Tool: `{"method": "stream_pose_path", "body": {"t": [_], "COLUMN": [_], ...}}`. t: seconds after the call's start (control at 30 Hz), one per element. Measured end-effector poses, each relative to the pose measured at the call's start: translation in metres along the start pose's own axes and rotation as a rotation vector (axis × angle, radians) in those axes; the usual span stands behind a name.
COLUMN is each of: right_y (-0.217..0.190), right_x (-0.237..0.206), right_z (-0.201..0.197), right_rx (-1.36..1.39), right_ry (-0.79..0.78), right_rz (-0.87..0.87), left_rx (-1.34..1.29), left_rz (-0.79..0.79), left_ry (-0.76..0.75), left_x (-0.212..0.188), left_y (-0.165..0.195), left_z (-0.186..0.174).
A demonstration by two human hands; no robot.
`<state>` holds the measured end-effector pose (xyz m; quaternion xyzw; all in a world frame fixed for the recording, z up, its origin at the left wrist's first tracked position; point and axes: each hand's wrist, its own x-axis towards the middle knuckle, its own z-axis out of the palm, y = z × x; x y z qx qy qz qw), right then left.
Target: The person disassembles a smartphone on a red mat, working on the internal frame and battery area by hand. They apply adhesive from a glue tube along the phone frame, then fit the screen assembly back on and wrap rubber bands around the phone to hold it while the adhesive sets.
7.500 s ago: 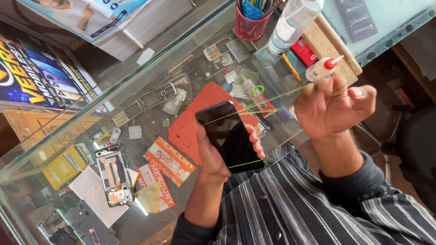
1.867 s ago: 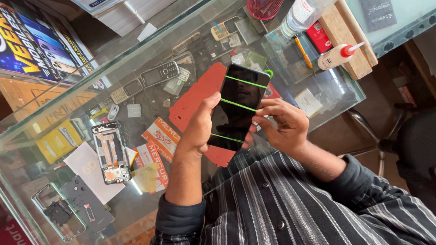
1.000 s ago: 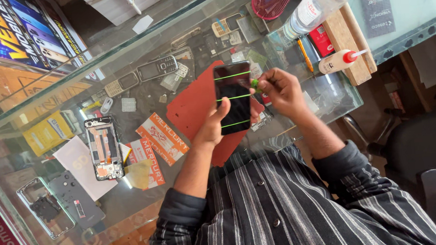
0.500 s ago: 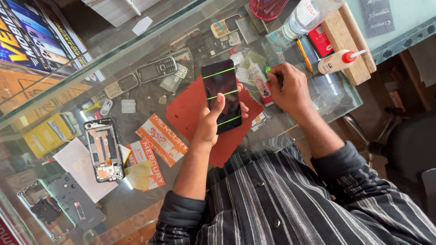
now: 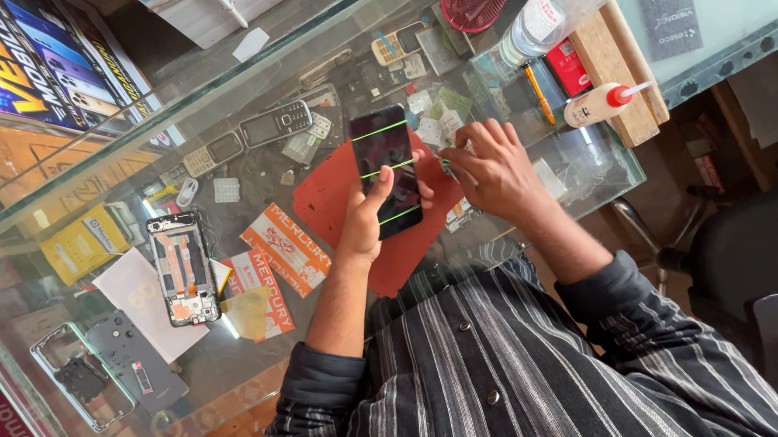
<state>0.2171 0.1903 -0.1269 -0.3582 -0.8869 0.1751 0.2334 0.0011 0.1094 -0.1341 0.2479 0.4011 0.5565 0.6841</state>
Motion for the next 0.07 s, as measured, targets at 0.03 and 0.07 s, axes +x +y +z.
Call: {"method": "stream_pose_path", "body": {"t": [0.03,0.07], "right_y": [-0.0008,-0.0014], "right_x": [0.0004,0.0004], "right_z": [0.0022,0.0047], "right_rx": [-0.020,-0.039], "right_ry": [-0.018,-0.037], "right_rz": [0.030,0.060], "left_rx": [-0.003,-0.031], "left_rz": [0.009,0.025], "left_ry": [0.004,0.005], "left_x": [-0.0002,-0.0005], "left_y": [-0.0007,-0.0026], "left_z": [-0.0018,-0.0024]}}
